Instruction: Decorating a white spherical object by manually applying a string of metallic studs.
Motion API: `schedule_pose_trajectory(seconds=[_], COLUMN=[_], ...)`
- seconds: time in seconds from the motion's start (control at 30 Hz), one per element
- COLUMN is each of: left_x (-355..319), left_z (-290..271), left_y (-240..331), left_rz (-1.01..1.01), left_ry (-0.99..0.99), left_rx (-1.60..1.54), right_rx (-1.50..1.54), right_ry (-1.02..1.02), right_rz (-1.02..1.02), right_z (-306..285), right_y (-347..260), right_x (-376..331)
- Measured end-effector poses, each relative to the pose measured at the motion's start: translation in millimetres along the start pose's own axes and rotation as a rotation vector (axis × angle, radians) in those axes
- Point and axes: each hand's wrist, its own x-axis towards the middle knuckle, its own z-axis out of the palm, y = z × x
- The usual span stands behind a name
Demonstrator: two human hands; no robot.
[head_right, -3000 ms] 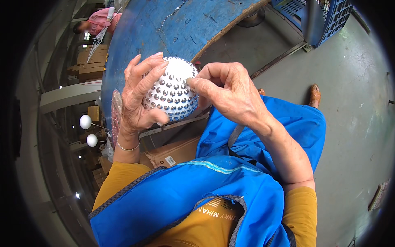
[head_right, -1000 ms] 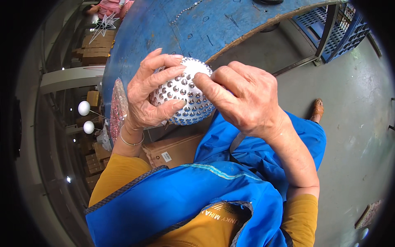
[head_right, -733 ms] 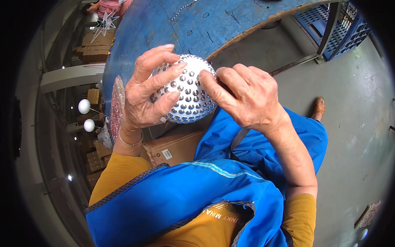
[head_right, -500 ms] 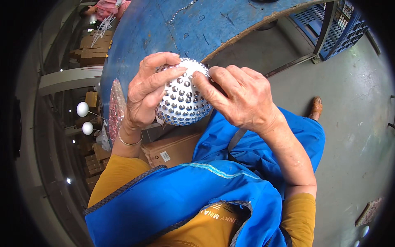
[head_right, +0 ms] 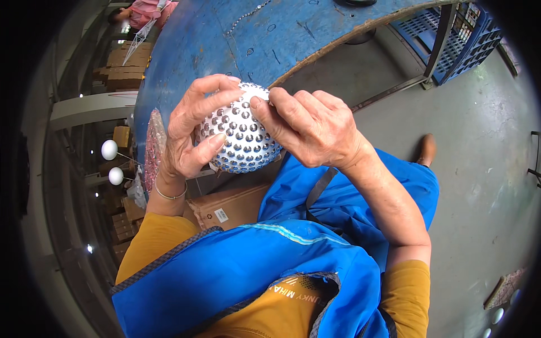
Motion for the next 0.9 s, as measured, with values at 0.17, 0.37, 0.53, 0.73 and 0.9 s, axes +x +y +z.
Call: schedule_pose_trajectory(seconds=[0.17,0.37,0.53,0.73,0.9], left_x=[-1,3,5,12,9], left_z=[-2,-9,0,-4,-6], left_y=[-5,7,13,19,6], left_rz=[0.092,0.076,0.041,0.016,0.038], left_ry=[-0.023,-0.060,-0.078,-0.137,-0.134], left_rx=[0.067,0.197,0.232,0.275,0.211], right_rx=[0.082,0.751,1.425,1.345,1.214], right_ry=[-0.009,-0.047,-0.058,-0.102,-0.116], right_rz=[0.024,0.693,1.319,1.218,1.106], right_z=[3,-11,-22,-22,-22], right_y=[6,-1,7,5,-4], right_x=[0,7,24,19,19])
